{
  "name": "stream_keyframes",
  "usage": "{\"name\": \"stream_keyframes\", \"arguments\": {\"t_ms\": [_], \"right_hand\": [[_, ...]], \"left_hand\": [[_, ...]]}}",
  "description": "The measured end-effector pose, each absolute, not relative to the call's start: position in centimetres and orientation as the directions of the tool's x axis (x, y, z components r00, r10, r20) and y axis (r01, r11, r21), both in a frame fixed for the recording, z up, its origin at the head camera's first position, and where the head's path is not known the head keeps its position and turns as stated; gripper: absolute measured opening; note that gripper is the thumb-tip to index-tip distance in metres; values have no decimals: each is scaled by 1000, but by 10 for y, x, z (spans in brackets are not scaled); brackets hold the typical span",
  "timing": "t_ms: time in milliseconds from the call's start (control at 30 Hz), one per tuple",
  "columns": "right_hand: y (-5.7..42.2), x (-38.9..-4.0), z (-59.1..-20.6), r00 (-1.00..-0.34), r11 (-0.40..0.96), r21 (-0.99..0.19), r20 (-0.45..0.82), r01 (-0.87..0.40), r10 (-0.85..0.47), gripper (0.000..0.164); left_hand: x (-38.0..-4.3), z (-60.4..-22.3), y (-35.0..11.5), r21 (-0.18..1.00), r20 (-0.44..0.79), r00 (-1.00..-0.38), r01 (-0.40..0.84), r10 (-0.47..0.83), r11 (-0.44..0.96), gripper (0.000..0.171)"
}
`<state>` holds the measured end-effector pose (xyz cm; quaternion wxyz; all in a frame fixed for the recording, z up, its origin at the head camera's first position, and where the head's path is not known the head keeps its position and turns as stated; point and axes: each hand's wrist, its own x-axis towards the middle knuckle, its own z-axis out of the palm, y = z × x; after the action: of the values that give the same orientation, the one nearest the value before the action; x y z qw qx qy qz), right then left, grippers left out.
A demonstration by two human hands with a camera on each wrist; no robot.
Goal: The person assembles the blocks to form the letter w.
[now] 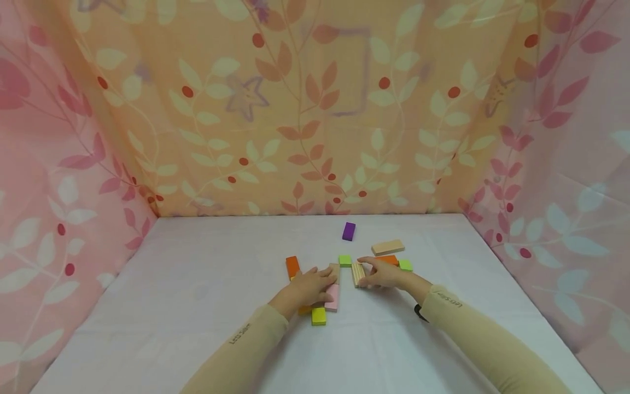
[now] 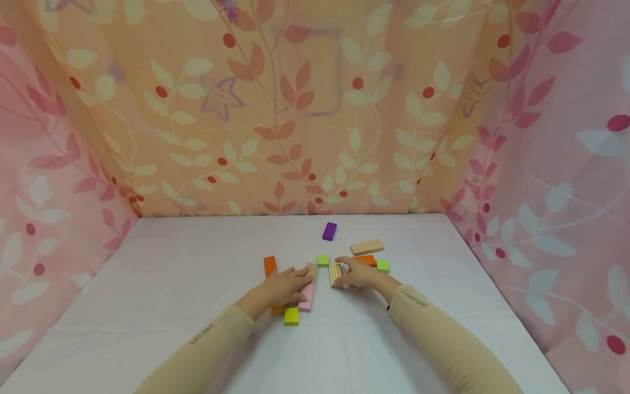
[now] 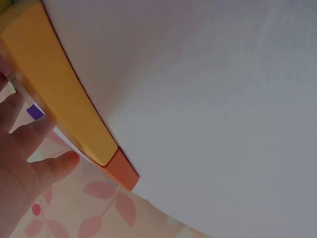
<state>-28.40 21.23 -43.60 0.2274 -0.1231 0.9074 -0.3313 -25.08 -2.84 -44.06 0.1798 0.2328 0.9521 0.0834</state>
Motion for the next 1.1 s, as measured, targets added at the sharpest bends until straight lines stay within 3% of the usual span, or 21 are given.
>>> {"name": "stream_keyframes", "arguments": {"t_ms": [267,533,800,1100], "right_hand": [[217,-321,-424,-917,699,-710,-219,-84,-333,50],[214,-365,-429,-938,671,-739,-185,-64,-293,62],[203,-390,-443,-907,656,-753,-312,55,-282,87],[191,-409,-444,-882,594,-766,-431,248,-188,95]], "left_hand": [[-253,-447,-28,240,-300,-831,409,468,880,65],[-252,-447,-31,254,-302,-833,399,465,881,66],[-251,-448,-32,241,-286,-830,421,478,875,64],[-251,-447,-30,228,-274,-840,417,469,880,65]]}}
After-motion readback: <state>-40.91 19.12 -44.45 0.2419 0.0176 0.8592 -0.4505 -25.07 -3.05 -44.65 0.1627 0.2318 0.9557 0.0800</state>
